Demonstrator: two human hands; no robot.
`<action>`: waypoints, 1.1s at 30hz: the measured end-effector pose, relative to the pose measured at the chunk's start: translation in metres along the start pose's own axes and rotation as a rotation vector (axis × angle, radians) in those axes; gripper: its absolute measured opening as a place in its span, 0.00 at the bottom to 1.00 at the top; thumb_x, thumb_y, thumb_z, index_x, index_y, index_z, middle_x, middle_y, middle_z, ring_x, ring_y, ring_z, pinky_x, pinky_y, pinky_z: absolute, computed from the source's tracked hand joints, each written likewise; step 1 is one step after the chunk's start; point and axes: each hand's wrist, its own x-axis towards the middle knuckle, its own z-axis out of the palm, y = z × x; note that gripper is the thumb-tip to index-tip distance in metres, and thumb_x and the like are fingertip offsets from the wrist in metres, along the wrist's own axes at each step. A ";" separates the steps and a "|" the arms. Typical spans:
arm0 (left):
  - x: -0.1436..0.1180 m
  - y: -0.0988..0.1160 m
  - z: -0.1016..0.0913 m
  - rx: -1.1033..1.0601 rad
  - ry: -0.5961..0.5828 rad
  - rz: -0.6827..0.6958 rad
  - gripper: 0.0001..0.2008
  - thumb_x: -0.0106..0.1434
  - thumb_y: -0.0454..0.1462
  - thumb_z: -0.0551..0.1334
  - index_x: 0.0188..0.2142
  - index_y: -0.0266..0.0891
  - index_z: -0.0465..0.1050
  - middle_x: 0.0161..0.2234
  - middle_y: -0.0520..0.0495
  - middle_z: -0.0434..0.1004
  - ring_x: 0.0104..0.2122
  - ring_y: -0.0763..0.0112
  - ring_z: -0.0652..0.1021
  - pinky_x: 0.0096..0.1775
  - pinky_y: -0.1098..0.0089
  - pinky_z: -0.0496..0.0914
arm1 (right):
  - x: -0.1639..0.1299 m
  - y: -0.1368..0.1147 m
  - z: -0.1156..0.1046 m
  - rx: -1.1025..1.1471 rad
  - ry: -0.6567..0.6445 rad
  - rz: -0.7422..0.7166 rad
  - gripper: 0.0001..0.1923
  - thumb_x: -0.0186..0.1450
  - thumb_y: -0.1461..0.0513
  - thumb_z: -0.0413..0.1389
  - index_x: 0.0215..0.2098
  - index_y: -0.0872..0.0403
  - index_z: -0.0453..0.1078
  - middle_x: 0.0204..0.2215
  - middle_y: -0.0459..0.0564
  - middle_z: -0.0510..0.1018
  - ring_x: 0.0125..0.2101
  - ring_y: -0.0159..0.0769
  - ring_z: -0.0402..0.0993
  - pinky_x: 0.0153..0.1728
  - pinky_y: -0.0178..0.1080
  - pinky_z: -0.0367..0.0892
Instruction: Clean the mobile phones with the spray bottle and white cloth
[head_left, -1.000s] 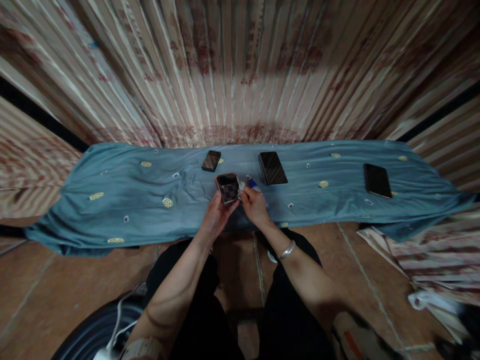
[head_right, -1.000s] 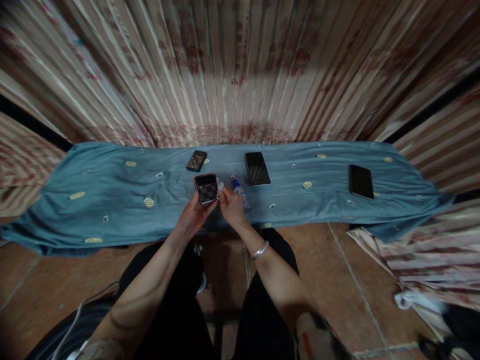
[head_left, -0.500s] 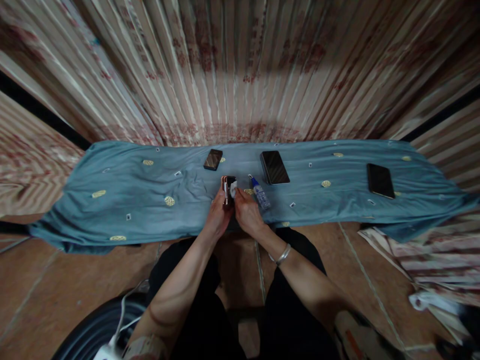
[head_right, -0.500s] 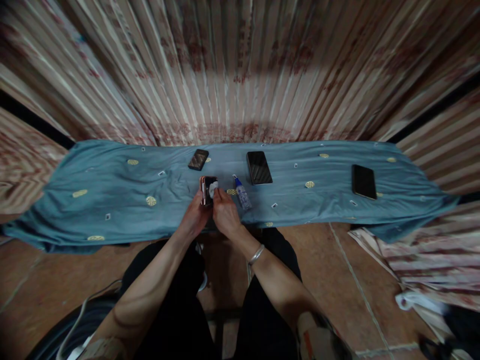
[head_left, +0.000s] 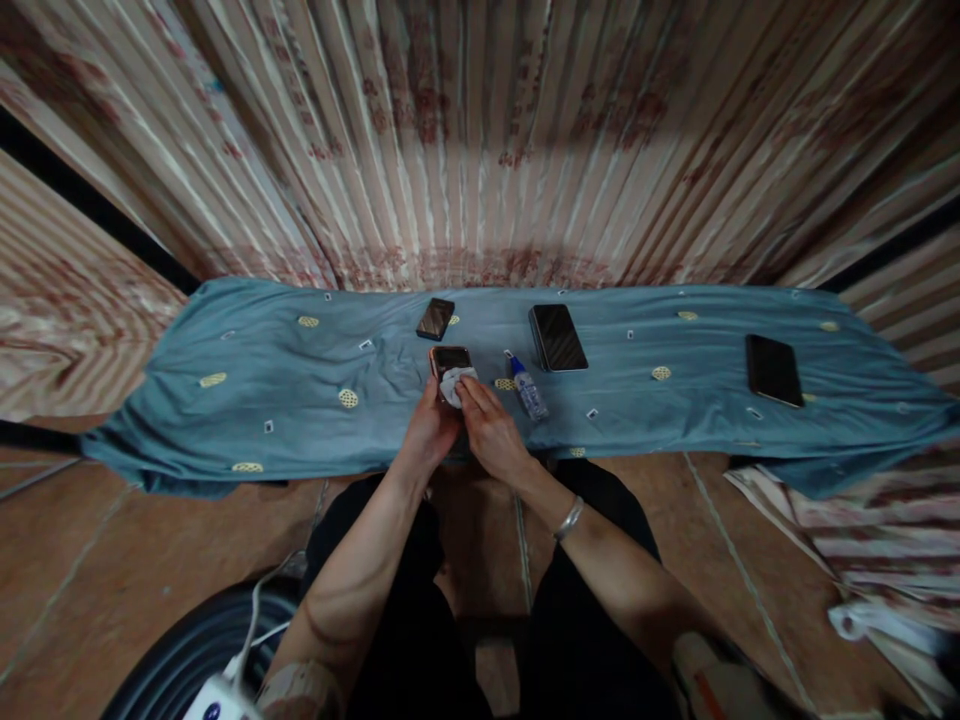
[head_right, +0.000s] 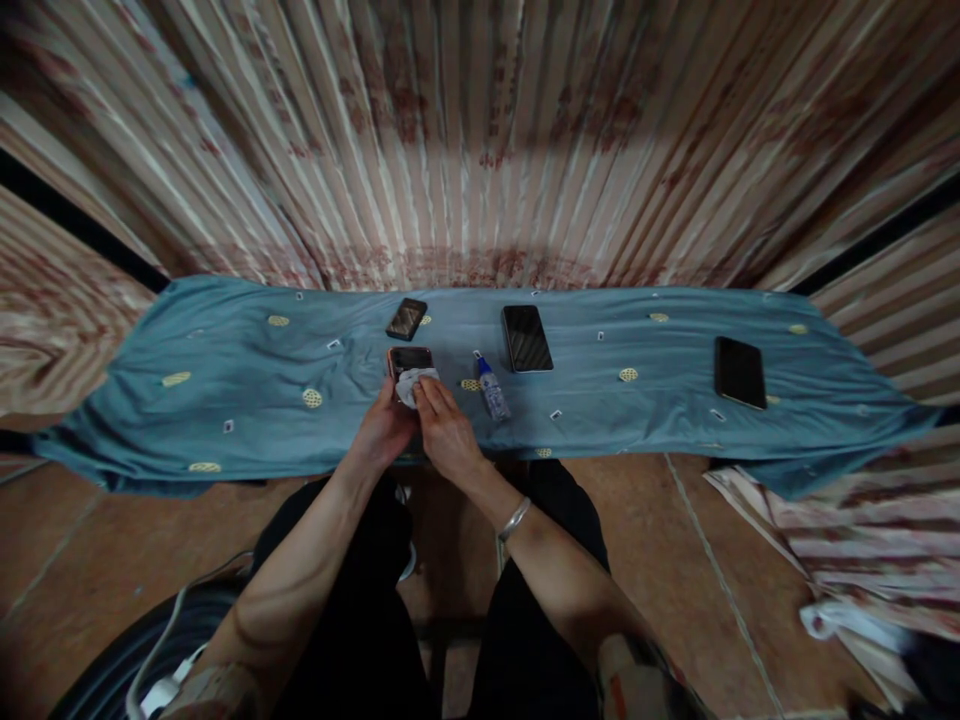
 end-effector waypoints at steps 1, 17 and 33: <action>-0.002 0.002 0.000 0.010 -0.003 -0.020 0.18 0.71 0.45 0.54 0.39 0.36 0.77 0.39 0.40 0.82 0.48 0.61 0.79 0.55 0.61 0.71 | 0.001 0.004 0.000 -0.005 0.005 0.019 0.29 0.69 0.71 0.43 0.67 0.61 0.61 0.63 0.64 0.69 0.66 0.47 0.61 0.66 0.54 0.61; 0.005 -0.002 -0.005 -0.050 0.057 0.020 0.07 0.66 0.36 0.59 0.34 0.38 0.74 0.37 0.45 0.81 0.48 0.67 0.79 0.56 0.66 0.71 | 0.002 -0.011 0.003 0.058 -0.015 -0.105 0.27 0.71 0.69 0.42 0.67 0.60 0.63 0.65 0.62 0.67 0.68 0.46 0.57 0.67 0.54 0.60; -0.016 -0.021 0.007 0.122 -0.108 -0.047 0.20 0.63 0.43 0.66 0.54 0.44 0.75 0.48 0.44 0.81 0.44 0.61 0.81 0.50 0.56 0.76 | 0.021 0.024 -0.021 0.154 0.144 0.129 0.27 0.74 0.60 0.40 0.68 0.59 0.59 0.66 0.60 0.65 0.68 0.42 0.58 0.68 0.53 0.55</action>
